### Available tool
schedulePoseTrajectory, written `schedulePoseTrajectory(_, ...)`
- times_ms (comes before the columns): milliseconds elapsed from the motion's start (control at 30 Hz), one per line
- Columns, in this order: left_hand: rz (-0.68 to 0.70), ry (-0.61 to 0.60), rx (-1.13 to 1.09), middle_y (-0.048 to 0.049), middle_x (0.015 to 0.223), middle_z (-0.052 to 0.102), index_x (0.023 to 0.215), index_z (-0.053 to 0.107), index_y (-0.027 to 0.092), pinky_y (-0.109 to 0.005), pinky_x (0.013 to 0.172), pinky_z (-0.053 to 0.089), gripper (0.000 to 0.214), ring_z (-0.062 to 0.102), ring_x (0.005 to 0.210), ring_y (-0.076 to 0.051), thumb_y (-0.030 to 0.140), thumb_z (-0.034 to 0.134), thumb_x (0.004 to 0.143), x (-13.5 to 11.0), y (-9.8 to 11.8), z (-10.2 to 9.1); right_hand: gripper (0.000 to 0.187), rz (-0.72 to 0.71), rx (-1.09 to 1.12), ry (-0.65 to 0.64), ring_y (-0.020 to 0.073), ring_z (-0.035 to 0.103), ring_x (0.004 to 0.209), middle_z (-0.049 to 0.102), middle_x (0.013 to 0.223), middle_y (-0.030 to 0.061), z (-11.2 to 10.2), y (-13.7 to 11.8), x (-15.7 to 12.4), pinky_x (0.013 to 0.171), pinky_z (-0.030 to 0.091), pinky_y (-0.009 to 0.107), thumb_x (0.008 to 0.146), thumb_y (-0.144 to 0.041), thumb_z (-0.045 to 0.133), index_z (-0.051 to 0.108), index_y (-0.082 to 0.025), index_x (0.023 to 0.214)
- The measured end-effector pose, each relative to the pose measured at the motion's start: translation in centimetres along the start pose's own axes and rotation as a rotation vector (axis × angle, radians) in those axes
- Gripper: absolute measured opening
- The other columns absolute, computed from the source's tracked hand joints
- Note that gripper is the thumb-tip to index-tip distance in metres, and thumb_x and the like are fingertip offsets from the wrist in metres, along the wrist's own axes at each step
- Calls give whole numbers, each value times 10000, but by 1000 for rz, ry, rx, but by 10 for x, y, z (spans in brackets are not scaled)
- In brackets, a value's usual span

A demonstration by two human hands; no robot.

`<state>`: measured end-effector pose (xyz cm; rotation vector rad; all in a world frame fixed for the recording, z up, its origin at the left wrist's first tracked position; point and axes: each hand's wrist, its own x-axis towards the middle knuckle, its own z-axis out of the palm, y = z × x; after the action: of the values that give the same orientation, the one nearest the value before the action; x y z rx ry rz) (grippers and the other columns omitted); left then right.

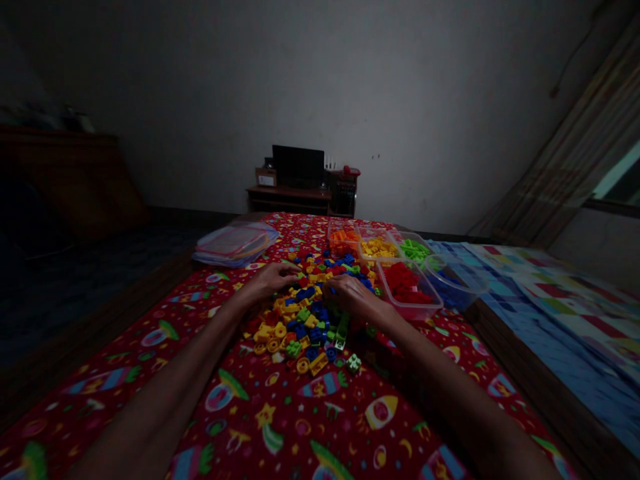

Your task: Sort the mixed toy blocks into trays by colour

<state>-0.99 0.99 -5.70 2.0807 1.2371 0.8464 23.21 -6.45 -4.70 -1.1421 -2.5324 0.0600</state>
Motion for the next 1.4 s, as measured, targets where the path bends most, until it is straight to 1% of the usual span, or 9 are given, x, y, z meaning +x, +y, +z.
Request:
schedulePoseTrajectory(233,54,-127,98,-74,1016,708,1022,693,158,-296,749,511,518,650,873,-236,528,553,687,-4,26,-1,370,244,63,152,174,575,895,659,1007,99,-24,-1,-3,792,402,256,756,-140,580,614,-134,1124)
schedulePoseTrajectory(400,33,-159,253,-57,1033,707,1031,697,182,-273,732,508,479,643,862,-225,502,557,704,-9,43,0,312,381,66,219,167,585,796,690,912,75,-38,12,-5,739,415,260,768,-123,469,684,-138,993)
schedulePoseTrajectory(500,52,-177,265,-60,1054,702,1049,688,178,-276,761,503,484,640,887,-225,505,515,737,-9,44,-6,303,351,72,185,162,582,776,690,869,71,-37,16,-7,727,407,250,750,-101,462,702,-129,933)
schedulePoseTrajectory(633,29,-159,347,-62,1076,695,1016,698,186,-286,809,484,446,632,926,-231,487,521,739,-10,40,-26,316,269,42,135,168,576,820,679,909,84,-33,8,-10,729,391,245,750,-94,496,676,-142,1005)
schedulePoseTrajectory(767,-24,-323,427,-37,917,728,916,711,197,-253,751,479,327,647,837,-205,406,553,719,-12,36,-42,271,163,17,92,144,550,749,658,869,88,-26,-7,-6,668,364,231,804,-87,447,656,-128,972)
schedulePoseTrajectory(867,-82,-406,468,-28,872,729,920,698,196,-236,691,478,302,646,814,-203,341,575,685,-15,37,-39,247,90,-44,-19,133,527,709,645,845,80,-13,-14,-2,638,340,232,826,-98,421,642,-132,933)
schedulePoseTrajectory(967,-105,-371,535,-21,904,724,978,676,210,-226,666,476,349,641,823,-204,297,603,647,-18,40,-29,256,39,-87,-74,150,529,780,637,894,89,0,-14,-1,676,343,241,828,-110,428,621,-143,994)
schedulePoseTrajectory(1267,-116,-352,533,-18,949,705,1120,627,214,-211,689,482,479,639,837,-186,208,565,645,-18,45,-21,326,131,103,82,151,527,758,626,844,55,-7,-8,-8,669,347,229,742,-55,473,582,-129,1040)
schedulePoseTrajectory(1400,-115,-367,570,-14,926,703,1122,625,205,-203,663,476,481,637,812,-183,186,558,646,-19,49,-20,274,80,193,100,144,536,771,625,895,64,-3,-10,-4,665,354,218,786,-74,466,560,-130,1036)
